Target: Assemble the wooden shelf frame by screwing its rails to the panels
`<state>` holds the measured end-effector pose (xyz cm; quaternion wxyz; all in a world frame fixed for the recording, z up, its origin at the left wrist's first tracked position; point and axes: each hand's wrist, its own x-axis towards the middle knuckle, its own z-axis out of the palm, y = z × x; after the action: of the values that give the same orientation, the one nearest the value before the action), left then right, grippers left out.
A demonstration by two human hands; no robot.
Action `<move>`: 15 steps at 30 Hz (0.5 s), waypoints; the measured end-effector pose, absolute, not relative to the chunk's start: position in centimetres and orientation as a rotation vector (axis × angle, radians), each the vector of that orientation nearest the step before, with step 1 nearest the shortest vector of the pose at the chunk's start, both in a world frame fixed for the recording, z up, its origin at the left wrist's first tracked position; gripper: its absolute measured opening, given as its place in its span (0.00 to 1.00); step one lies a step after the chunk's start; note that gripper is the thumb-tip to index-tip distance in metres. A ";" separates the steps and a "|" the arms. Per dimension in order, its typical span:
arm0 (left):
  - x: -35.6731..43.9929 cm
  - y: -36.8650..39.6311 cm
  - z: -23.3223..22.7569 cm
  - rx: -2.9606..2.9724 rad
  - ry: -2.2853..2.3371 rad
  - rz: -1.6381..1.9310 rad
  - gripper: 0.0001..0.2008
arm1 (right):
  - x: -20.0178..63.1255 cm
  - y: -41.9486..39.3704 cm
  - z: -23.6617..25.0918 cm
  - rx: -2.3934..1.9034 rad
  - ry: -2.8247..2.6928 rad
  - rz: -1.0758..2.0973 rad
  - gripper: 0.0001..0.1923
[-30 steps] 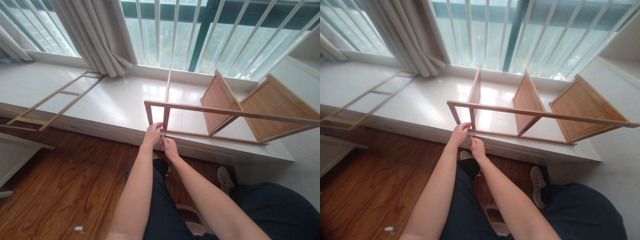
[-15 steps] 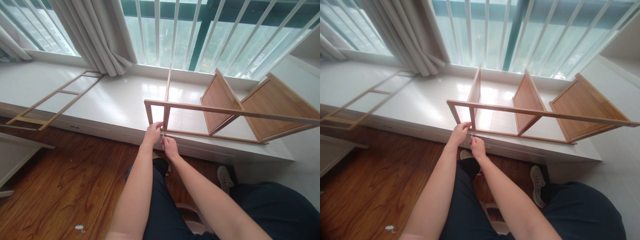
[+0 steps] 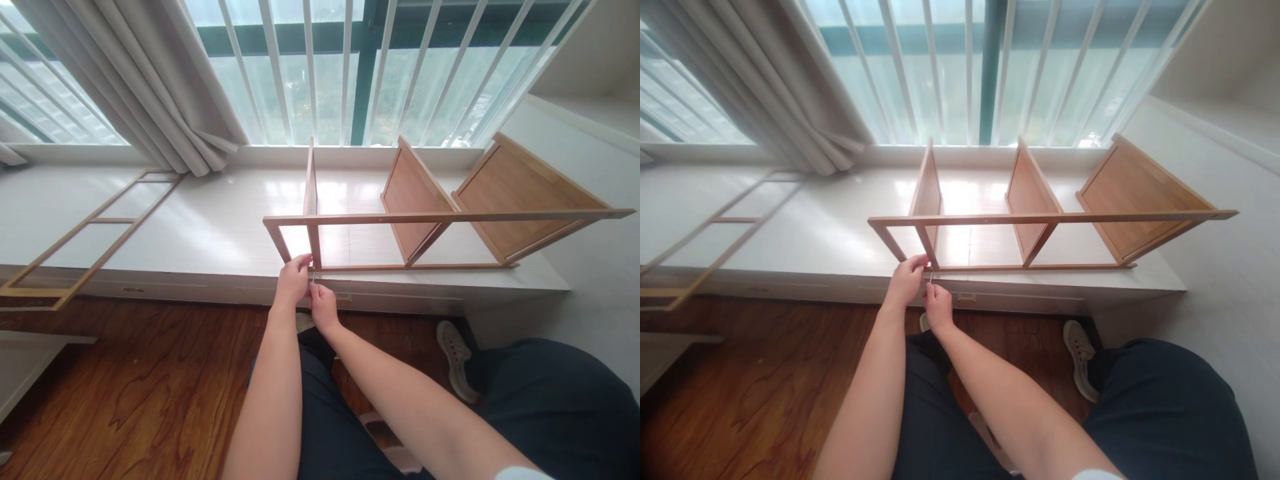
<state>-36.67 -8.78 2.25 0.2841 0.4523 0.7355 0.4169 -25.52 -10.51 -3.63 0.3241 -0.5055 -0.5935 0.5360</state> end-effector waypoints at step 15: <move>-37.0 -8.3 1.8 1.205 1.977 1.141 0.22 | -25.0 -9.4 -2.7 -1.284 -1.509 1.592 0.24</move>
<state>-37.03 -8.35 1.80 0.2764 0.4486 0.7361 0.4250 -24.96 -9.40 -2.70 0.2953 -0.4828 -0.5673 0.5982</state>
